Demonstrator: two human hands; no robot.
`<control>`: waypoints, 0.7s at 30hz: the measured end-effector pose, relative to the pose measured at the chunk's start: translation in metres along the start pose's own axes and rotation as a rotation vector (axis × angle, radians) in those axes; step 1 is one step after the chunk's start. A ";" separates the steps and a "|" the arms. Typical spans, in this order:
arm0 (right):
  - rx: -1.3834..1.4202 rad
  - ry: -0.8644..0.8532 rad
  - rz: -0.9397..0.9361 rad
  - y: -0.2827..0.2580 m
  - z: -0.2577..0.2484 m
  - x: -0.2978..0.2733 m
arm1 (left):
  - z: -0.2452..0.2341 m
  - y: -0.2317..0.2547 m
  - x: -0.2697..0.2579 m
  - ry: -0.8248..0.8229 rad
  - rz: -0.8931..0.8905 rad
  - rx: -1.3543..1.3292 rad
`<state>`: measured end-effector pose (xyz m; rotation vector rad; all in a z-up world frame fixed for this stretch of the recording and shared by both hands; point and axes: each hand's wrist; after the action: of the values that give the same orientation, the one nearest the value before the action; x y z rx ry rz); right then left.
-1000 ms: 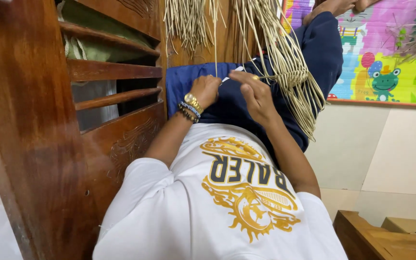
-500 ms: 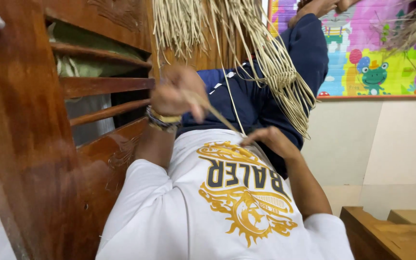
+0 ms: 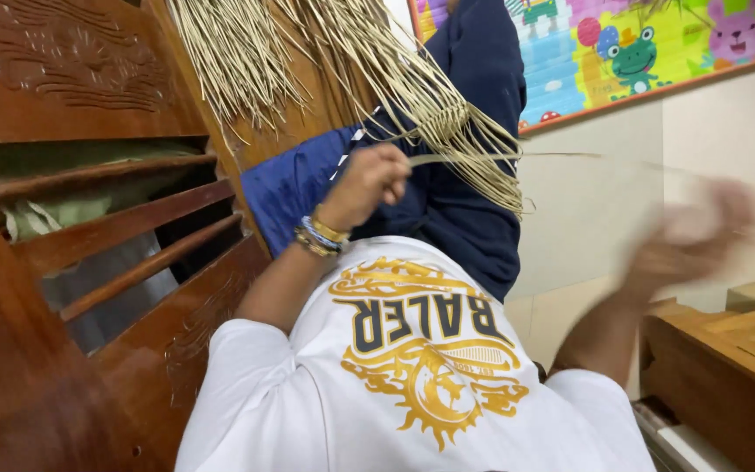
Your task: Weaving long strands of straw or dried plant material into a decorative or functional item.
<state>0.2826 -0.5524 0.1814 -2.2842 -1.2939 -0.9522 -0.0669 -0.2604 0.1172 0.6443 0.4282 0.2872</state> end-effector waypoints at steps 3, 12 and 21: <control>0.699 -0.262 -0.236 -0.174 0.003 0.022 | 0.011 -0.034 0.010 -0.077 -0.086 0.121; 1.170 -0.562 -0.054 -0.231 0.049 0.020 | 0.024 0.000 0.010 0.027 0.048 0.515; 0.854 -0.529 -0.209 -0.235 0.046 0.034 | 0.034 0.003 0.014 -0.077 0.330 1.337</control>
<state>0.1125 -0.3813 0.1659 -1.7522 -1.7230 0.2091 -0.0391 -0.2703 0.1397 2.0396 0.4024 0.2601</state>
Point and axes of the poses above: each hand's wrist, its own x-axis towards the middle knuckle, its own z-axis out of the palm, y = z × x, and after that the axes turned 7 degrees about -y, right-handed
